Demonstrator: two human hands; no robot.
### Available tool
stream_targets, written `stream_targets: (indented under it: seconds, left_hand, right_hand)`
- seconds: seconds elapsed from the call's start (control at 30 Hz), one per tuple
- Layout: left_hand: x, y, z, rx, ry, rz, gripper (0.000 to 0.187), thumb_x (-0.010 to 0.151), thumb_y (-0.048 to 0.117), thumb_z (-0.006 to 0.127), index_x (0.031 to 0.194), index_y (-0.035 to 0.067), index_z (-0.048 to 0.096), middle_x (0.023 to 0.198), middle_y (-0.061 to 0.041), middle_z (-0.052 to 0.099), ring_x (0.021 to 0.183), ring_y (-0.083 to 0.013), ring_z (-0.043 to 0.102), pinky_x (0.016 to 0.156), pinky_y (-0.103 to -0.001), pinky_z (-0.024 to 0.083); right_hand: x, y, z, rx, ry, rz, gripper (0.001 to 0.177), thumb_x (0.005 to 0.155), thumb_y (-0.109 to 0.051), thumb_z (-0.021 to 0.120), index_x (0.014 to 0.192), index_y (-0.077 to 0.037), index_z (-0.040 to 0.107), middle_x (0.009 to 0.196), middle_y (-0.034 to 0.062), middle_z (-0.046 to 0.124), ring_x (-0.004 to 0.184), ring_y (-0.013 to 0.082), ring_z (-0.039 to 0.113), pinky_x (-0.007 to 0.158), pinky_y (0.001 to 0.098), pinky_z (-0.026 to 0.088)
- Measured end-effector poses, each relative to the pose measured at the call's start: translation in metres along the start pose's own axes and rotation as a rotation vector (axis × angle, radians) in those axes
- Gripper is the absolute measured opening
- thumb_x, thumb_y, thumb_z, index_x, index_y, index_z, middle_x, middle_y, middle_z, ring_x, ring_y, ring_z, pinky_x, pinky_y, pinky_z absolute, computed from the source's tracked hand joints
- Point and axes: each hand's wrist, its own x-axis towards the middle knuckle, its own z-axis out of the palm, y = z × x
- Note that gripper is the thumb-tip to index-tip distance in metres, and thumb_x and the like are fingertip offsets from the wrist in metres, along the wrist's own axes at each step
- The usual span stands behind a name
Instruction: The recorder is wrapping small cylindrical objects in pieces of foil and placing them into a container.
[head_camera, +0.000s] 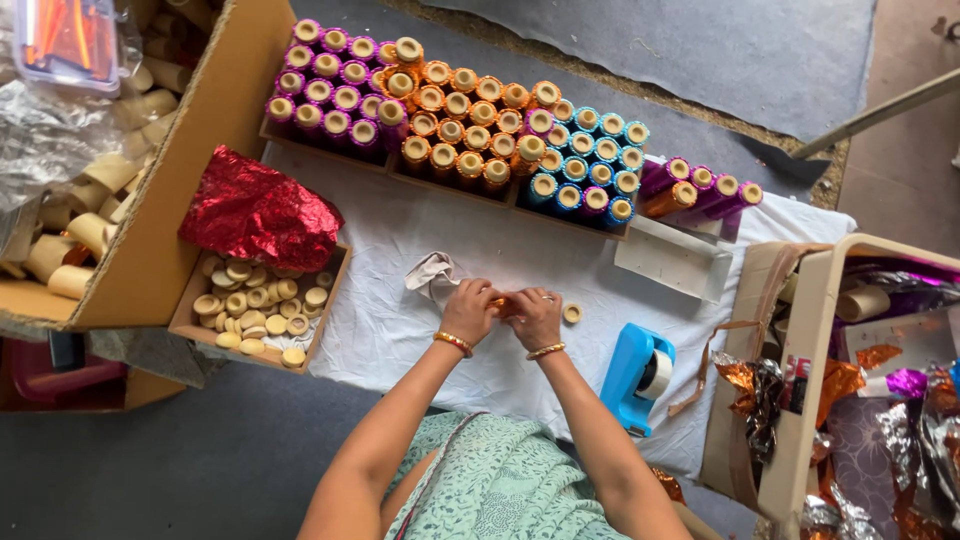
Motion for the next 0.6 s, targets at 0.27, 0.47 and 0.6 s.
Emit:
stream_targets:
  seconds: [0.27, 0.47, 0.6]
  left_hand:
    - [-0.009, -0.028, 0.031, 0.155, -0.114, 0.126, 0.022, 0.083, 0.009, 0.074, 0.103, 0.008, 0.064, 0.100, -0.011, 0.066, 0.099, -0.0318, 0.061, 0.098, -0.045, 0.047]
    - [-0.012, -0.020, 0.026, 0.152, -0.043, 0.173, 0.049, 0.074, 0.000, 0.075, 0.122, 0.001, 0.065, 0.108, -0.013, 0.064, 0.105, -0.0329, 0.058, 0.098, -0.042, 0.049]
    - [-0.005, -0.006, 0.009, 0.138, -0.137, 0.110, 0.057, 0.067, 0.003, 0.082, 0.122, 0.003, 0.066, 0.113, -0.012, 0.062, 0.108, -0.0327, 0.057, 0.096, -0.041, 0.049]
  right_hand:
    - [-0.006, 0.001, 0.042, -0.146, 0.072, -0.031, 0.024, 0.074, -0.016, 0.076, 0.096, -0.015, 0.067, 0.095, 0.0020, 0.070, 0.102, 0.0227, 0.065, 0.097, 0.0461, 0.044]
    - [-0.003, -0.023, 0.002, -0.112, 0.069, 0.003, 0.049, 0.072, -0.012, 0.078, 0.120, -0.011, 0.069, 0.103, 0.0038, 0.071, 0.103, 0.0241, 0.066, 0.092, 0.0445, 0.045]
    - [-0.042, -0.016, -0.037, 0.149, 0.109, 0.099, 0.050, 0.071, -0.010, 0.083, 0.119, -0.009, 0.069, 0.111, 0.0095, 0.072, 0.102, 0.0283, 0.067, 0.090, 0.0407, 0.052]
